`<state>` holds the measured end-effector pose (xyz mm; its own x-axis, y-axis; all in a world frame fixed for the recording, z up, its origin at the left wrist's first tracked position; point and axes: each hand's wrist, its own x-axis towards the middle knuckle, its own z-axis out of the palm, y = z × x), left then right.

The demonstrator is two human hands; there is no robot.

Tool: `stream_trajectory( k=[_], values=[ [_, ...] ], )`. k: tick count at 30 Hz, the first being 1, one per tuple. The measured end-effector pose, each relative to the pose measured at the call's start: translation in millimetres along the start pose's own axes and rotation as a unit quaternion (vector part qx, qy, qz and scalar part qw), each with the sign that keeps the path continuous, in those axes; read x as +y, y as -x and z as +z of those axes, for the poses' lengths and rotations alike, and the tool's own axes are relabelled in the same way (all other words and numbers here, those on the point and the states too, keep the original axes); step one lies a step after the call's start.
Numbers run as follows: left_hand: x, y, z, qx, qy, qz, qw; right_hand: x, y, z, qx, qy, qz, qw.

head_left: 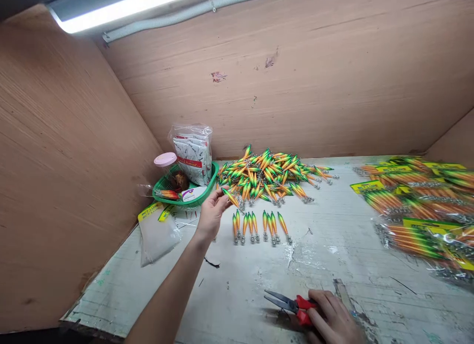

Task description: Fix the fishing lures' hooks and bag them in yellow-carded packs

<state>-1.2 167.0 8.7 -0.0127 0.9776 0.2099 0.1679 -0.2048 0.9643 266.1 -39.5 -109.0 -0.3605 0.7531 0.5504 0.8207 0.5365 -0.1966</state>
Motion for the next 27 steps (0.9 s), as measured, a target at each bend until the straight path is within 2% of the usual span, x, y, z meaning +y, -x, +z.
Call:
stream_trajectory(
  k=[2,3,6,9,14,19,21,23,24,27],
  values=[
    [17.4,22.4,8.4,-0.038,0.087,-0.055,0.994,1.5,-0.8,-2.3,-0.009,-0.002,-0.019,1.0],
    [26.1,31.9,11.6,-0.058,0.161,-0.103,0.98,2.6,-0.9,-3.3,-0.012,-0.001,-0.032,0.999],
    [47.8,50.5,17.2,-0.083,0.33,-0.217,0.915,4.9,-0.8,-4.8,-0.013,0.006,-0.05,0.999],
    [59.2,57.9,18.9,-0.09,0.37,-0.246,0.891,4.5,-1.1,-5.1,-0.016,0.009,-0.05,0.999],
    [65.7,64.6,19.7,-0.076,0.362,-0.251,0.895,3.7,-1.2,-4.8,-0.022,0.013,-0.053,0.998],
    [66.6,68.1,19.7,-0.071,0.312,-0.249,0.914,4.3,0.5,-3.7,-0.03,0.013,-0.046,0.998],
    [57.8,62.6,16.8,-0.085,0.209,-0.234,0.946,3.4,0.8,-3.4,-0.029,0.014,-0.049,0.998],
    [39.8,51.8,11.3,-0.089,0.059,-0.213,0.971,2.4,1.0,-3.3,-0.021,0.015,-0.042,0.999],
    [27.8,45.3,7.9,-0.081,-0.012,-0.206,0.975,2.2,1.1,-3.4,-0.017,0.018,-0.04,0.999],
    [-12.3,26.0,-2.7,-0.014,-0.135,-0.198,0.971,4.0,1.1,-4.1,-0.012,0.033,-0.053,0.998]
  ],
)
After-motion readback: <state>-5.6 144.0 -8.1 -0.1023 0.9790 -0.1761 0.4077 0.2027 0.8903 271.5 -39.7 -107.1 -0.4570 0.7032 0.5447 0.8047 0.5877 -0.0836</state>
